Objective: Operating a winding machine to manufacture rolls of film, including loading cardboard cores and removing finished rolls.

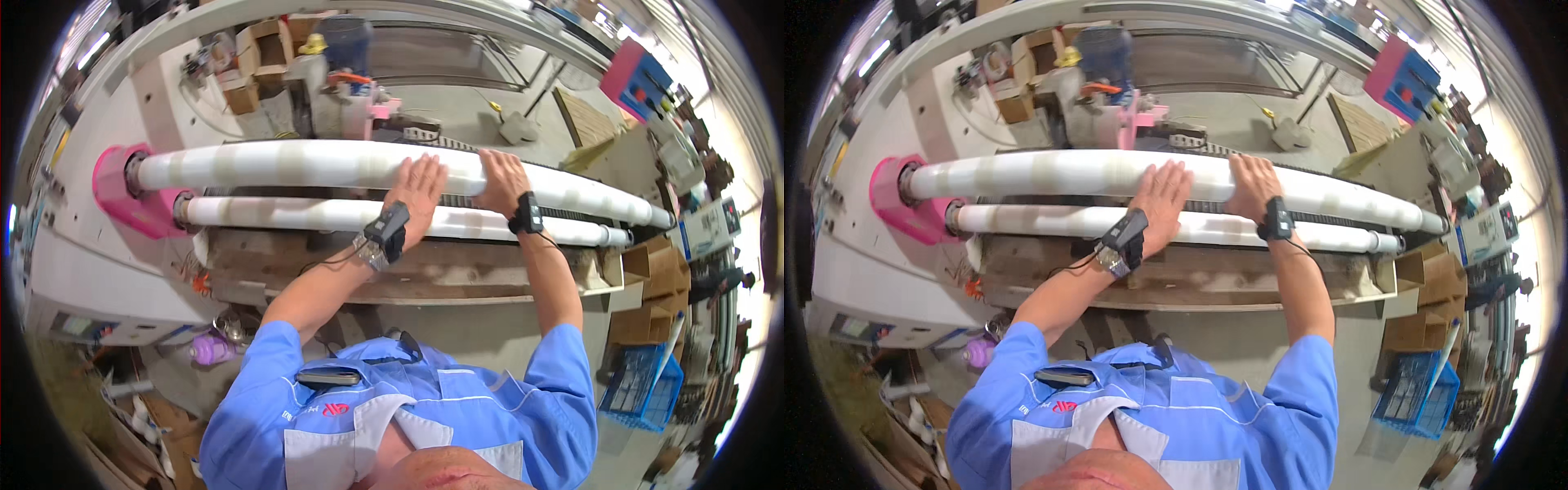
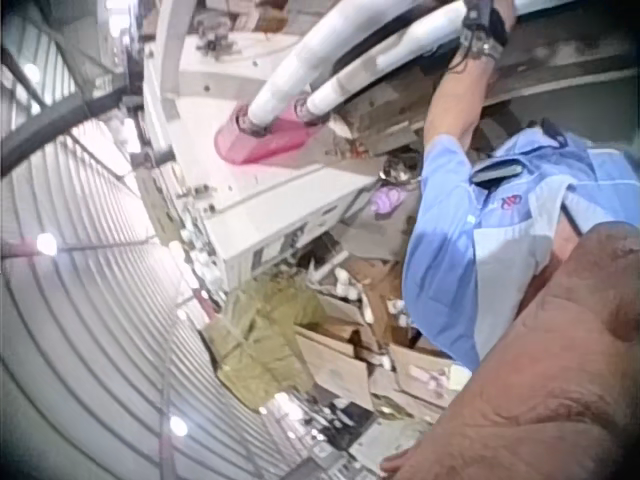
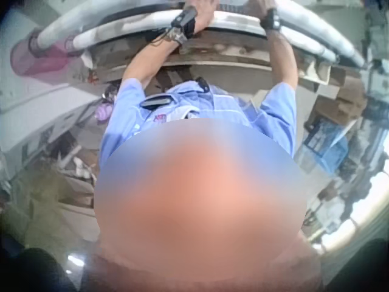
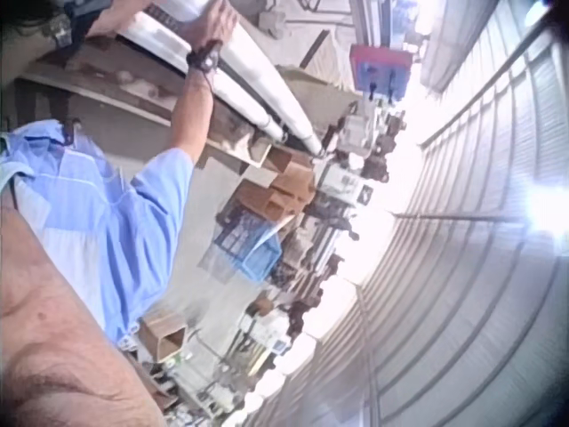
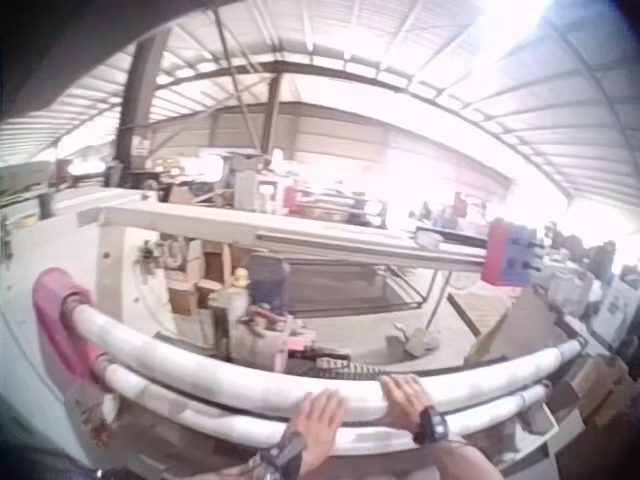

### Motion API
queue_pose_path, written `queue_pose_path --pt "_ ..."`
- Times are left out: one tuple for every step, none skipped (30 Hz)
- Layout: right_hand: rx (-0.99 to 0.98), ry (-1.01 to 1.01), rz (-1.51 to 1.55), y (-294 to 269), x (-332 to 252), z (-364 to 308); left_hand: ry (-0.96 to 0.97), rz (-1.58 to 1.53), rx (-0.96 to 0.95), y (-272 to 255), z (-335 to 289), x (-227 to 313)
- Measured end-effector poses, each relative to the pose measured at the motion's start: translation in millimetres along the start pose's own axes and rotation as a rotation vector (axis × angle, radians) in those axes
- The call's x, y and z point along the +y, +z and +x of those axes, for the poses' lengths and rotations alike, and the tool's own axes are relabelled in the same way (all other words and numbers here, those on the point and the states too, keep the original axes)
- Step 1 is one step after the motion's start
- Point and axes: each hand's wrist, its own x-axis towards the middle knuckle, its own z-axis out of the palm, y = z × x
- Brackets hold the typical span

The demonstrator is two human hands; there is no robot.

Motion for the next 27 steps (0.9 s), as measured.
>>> queue_pose_path --pt "-0.109 0.043 0.006 -1.2 1.2 4.1 -0.044 0.027 0.032 6.6 12.0 1.7" --pt "-0.219 0.09 0.013 -2.7 3.8 7.3 -0.067 0.177 0.094 17.9 24.4 4.7" --pt "-0.354 0.14 0.028 -11.1 4.9 12.9 -0.07 0.188 0.119 18.7 34.6 5.3" --pt "-0.403 0.123 0.042 -12.1 11.0 17.3 -0.077 0.201 0.143 19.0 41.9 3.6" --pt "-0.436 0.127 0.062 -10.4 15.4 18.3 -0.061 0.098 0.245 20.7 46.5 1.7" --pt "-0.471 0.124 0.088 -9.9 15.5 18.1 -0.017 0.13 0.319 19.3 46.5 -1.8" --pt "-0.475 0.127 0.098 -10.7 18.0 16.3 -0.003 0.1 0.269 17.4 49.3 -2.0" --pt "-0.477 0.121 0.076 -11.1 19.4 16.8 0.008 0.073 0.221 12.6 53.3 -4.1" --pt "-0.48 0.114 0.055 -11.2 20.1 17.6 0.007 0.077 0.213 11.7 56.9 -5.9" --pt "-0.48 0.111 0.064 -11.2 20.3 19.1 0.043 0.071 0.189 11.6 60.5 -8.1" --pt "-0.49 0.116 0.037 -12.6 19.2 19.8 0.075 0.062 0.164 10.4 62.5 -9.2" --pt "-0.499 0.121 0.009 -12.7 17.8 19.6 0.079 0.043 0.116 9.4 65.2 -11.0" --pt "-0.46 0.093 -0.016 -11.6 16.2 18.4 0.09 0.049 0.111 11.7 67.8 -12.8" --pt "-0.459 0.086 -0.012 -10.8 16.4 15.7 0.102 0.056 0.11 10.1 71.0 -13.9" --pt "-0.375 0.077 -0.011 -7.9 17.5 11.8 0.097 0.061 0.109 8.1 73.2 -14.1" --pt "-0.289 0.067 -0.01 -5.0 18.9 7.6 0.097 0.006 0.047 5.8 75.3 -13.7" --pt "-0.185 0.004 -0.034 -2.5 18.6 2.0 0.095 -0.046 -0.013 0.3 78.2 -15.3" --pt "-0.18 -0.004 -0.033 1.3 16.5 -1.1 0.088 -0.039 -0.011 -5.5 80.2 -17.5" --pt "-0.133 0.007 -0.046 5.4 13.6 -3.1 0.053 -0.12 -0.129 -11.5 82.0 -20.2" --pt "-0.088 0.021 -0.063 7.7 10.7 -6.3 0.021 -0.205 -0.244 -15.6 85.3 -21.8" --pt "-0.032 0.003 -0.062 9.5 7.1 -11.5 0.003 -0.228 -0.331 -16.5 92.8 -24.4" --pt "-0.029 0.001 -0.063 14.8 4.2 -15.8 0.002 -0.226 -0.328 -18.7 95.6 -26.3" --pt "0.129 -0.062 -0.13 18.8 2.1 -18.2 -0.021 -0.279 -0.461 -24.8 99.7 -26.8" --pt "0.286 -0.123 -0.196 22.2 1.7 -19.1 -0.043 -0.332 -0.595 -28.6 103.3 -27.6" --pt "0.275 -0.109 -0.171 24.3 4.0 -19.1 -0.032 -0.327 -0.602 -28.6 106.2 -29.4" --pt "0.274 -0.101 -0.163 22.1 2.7 -18.6 -0.03 -0.323 -0.612 -25.9 104.7 -31.2" --pt "0.183 -0.084 -0.1 19.5 2.9 -16.6 -0.047 -0.334 -0.588 -22.7 102.7 -32.9"
